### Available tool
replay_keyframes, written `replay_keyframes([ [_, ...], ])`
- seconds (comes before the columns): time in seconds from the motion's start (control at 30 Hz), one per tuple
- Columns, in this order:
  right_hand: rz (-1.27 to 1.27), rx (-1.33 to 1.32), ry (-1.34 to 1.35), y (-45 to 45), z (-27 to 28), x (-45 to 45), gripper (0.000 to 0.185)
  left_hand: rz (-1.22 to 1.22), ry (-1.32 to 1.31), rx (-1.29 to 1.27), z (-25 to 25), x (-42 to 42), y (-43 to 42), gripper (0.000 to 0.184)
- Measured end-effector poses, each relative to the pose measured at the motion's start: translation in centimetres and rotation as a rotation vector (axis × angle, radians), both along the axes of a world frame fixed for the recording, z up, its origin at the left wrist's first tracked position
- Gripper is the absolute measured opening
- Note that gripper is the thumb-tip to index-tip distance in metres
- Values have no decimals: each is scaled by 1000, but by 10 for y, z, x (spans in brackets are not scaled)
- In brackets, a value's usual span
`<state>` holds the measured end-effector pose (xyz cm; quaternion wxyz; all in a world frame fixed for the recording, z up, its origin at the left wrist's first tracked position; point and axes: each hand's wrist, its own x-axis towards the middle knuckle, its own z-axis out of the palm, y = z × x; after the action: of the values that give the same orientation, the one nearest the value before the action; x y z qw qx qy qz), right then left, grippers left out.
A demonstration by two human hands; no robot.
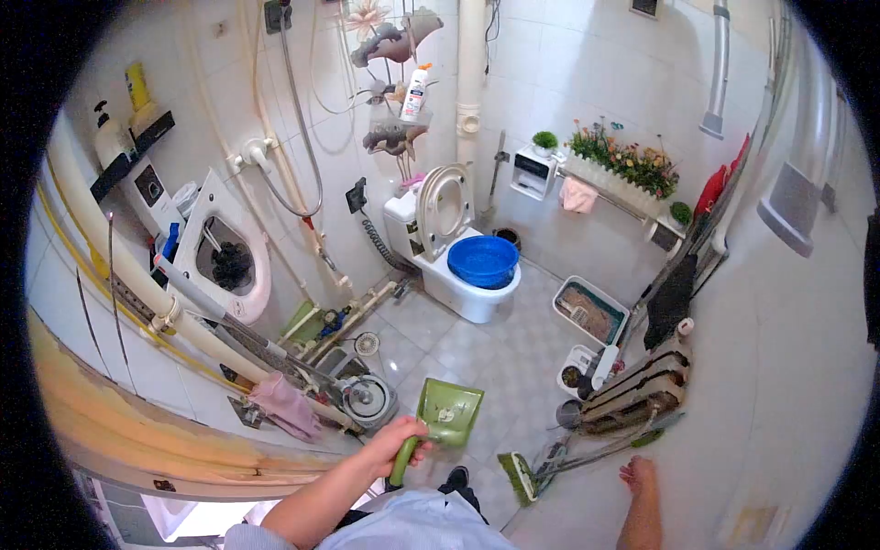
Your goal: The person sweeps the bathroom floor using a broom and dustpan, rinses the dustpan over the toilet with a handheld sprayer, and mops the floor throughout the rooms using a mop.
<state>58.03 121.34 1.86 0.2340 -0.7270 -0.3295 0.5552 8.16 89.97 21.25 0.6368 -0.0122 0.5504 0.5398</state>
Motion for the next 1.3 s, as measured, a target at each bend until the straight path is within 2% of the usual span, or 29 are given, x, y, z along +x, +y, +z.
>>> replay_keyframes([
  [0.07, 155, -61, -9, -9, 8, -5, 17, 57, 11, 11, -3, -1, 12, 22],
  [0.1, 156, -63, -6, -7, 5, -6, 17, 57, 13, 9, 3, 0, 22, 22],
  [0.17, 437, -189, -239, -7, -3, -7, 20, 100, 22, 37, 16, 0, 35, 23],
  [0.2, 438, -196, -237, -14, -10, -9, 20, 95, 2, 64, 10, -4, 41, 26],
  [0.27, 669, -200, -205, -29, -24, -9, 24, 120, 9, 65, 23, -7, 55, 27],
  [0.33, 1132, -371, -244, -44, -34, -10, 27, 172, 35, 91, 38, -8, 68, 30],
  [0.4, 1009, -664, -304, -66, -22, -30, 29, 169, 34, 127, 54, -14, 80, 30],
  [0.47, 1148, -802, -338, -74, -28, -37, 31, 170, 59, 172, 61, -27, 93, 31],
  [0.6, 1126, -711, -168, -92, 23, -109, 34, 193, 26, 143, 57, -73, 110, 33],
  [0.67, 1367, -621, -251, -92, 34, -145, 33, 214, 2, 160, 46, -99, 121, 34],
  [0.73, 1547, -449, -276, -74, -20, -165, 35, 221, -55, 168, 38, -122, 136, 32],
  [0.83, 1432, -285, -269, -33, -16, -251, 36, 243, -36, 130, 12, -158, 157, 29],
  [0.9, 1368, -30, -230, -4, -6, -303, 36, 270, -12, 157, -10, -175, 172, 28],
  [0.93, 1367, -35, -231, 10, -2, -329, 36, 277, -6, 151, -11, -182, 180, 31],
  [1.0, 1181, -180, -155, 39, 3, -379, 38, 263, -8, 140, -22, -197, 189, 32],
  [1.1, 1253, -168, -139, 88, 9, -440, 37, 239, -26, 97, -44, -225, 196, 32],
  [1.17, 1320, -153, -227, 124, -13, -470, 31, 210, -59, 40, -53, -244, 209, 32],
  [1.23, 1022, -164, -119, 141, -16, -496, 25, 299, -19, 12, -51, -256, 217, 32],
  [1.3, 1013, -185, -117, 165, -25, -517, 24, 304, -26, -31, -49, -267, 226, 32],
])
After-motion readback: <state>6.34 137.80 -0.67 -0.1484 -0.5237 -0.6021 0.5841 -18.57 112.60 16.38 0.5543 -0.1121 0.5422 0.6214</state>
